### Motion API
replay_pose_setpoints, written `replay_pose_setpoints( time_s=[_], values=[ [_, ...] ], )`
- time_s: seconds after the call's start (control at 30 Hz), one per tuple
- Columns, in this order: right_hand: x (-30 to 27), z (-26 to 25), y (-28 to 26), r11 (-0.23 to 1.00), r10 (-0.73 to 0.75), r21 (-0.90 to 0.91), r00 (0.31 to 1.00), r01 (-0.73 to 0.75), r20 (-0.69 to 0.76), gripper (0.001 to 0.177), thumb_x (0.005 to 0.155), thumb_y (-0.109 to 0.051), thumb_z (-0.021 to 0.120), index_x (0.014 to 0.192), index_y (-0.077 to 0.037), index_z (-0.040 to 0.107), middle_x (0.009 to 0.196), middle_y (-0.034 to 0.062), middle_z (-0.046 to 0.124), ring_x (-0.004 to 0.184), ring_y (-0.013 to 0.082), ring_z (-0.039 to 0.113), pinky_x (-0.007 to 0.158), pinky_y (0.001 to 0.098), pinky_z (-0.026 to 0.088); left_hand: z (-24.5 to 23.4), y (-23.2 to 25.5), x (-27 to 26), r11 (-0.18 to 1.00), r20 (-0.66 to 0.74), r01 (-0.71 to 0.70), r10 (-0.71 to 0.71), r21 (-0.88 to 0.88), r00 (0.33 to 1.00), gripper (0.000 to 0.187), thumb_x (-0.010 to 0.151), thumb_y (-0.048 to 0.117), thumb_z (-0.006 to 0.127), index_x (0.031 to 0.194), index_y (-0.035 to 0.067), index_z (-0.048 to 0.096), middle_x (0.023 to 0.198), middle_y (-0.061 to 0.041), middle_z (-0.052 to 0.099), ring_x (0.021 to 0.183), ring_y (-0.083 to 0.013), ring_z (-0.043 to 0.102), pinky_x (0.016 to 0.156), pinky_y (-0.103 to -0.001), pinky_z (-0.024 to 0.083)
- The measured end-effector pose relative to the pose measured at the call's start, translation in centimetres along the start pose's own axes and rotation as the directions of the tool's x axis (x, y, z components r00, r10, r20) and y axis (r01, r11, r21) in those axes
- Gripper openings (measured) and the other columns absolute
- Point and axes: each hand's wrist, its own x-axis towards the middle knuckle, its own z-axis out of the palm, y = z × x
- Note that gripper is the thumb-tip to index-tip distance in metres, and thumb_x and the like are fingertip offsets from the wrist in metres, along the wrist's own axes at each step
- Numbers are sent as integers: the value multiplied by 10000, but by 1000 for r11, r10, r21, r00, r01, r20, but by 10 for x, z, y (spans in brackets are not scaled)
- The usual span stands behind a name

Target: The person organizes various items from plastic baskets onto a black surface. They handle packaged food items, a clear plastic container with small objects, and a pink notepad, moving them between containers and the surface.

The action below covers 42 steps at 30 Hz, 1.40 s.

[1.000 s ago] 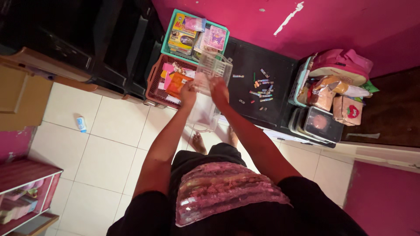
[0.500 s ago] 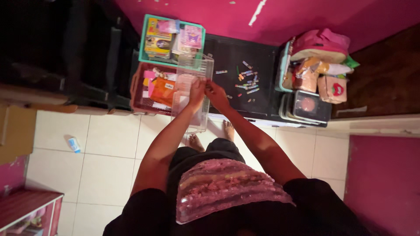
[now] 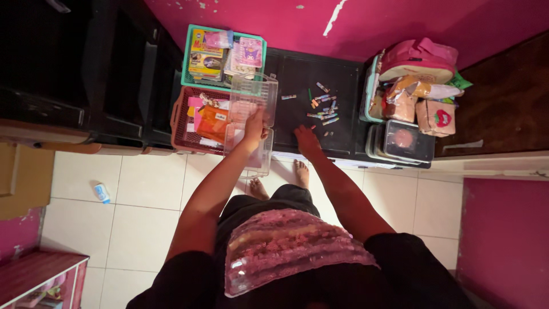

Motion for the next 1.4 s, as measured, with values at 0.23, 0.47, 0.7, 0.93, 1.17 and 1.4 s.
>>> replay_pose_setpoints(
  time_s=[0.23,0.47,0.7,0.93,1.17,1.4],
  values=[
    [31,13,-4,885,169,465,927,7,-336,200,791,-36,490,991,-44,491,916,181,540,853,377,529,693,435,429,-58,-5,23,972,-104,-197,210,129,972,149,770,272,505,801,162,600,562,39,449,394,-69,354,343,-244,260],
    [75,-30,-67,786,37,578,918,217,-395,206,714,-34,536,917,-45,570,873,139,579,819,297,576,715,378,462,-98,-27,61,554,-73,-391,638,734,767,256,830,261,529,890,24,600,824,-138,596,802,-271,573,698,-342,445],
    [100,-30,-93,859,-163,370,873,355,-459,234,693,43,501,899,-39,573,903,154,571,885,338,535,771,391,429,-96,-30,64,543,113,-575,660,612,743,218,791,204,513,880,30,611,923,-136,620,913,-252,572,807,-310,428],
    [93,-30,-100,888,-110,352,880,295,-462,188,695,52,494,844,-36,568,879,164,535,866,345,524,750,389,427,-97,-33,62,471,164,-524,613,709,773,230,802,209,522,908,31,621,999,-167,576,972,-304,520,837,-348,391],
    [86,-43,-100,882,-170,340,894,326,-414,217,700,46,483,858,-53,595,870,143,551,868,313,544,760,379,451,-92,-33,59,469,131,-481,601,741,788,237,779,236,522,890,51,621,953,-135,605,921,-287,565,801,-341,431],
    [82,-59,-106,891,-120,339,877,302,-465,157,812,-45,551,964,-53,591,923,147,583,873,306,566,762,363,450,-75,-15,49,891,-13,-427,434,156,901,190,820,110,485,957,35,593,792,-84,576,669,-165,512,585,-273,411]
  ],
)
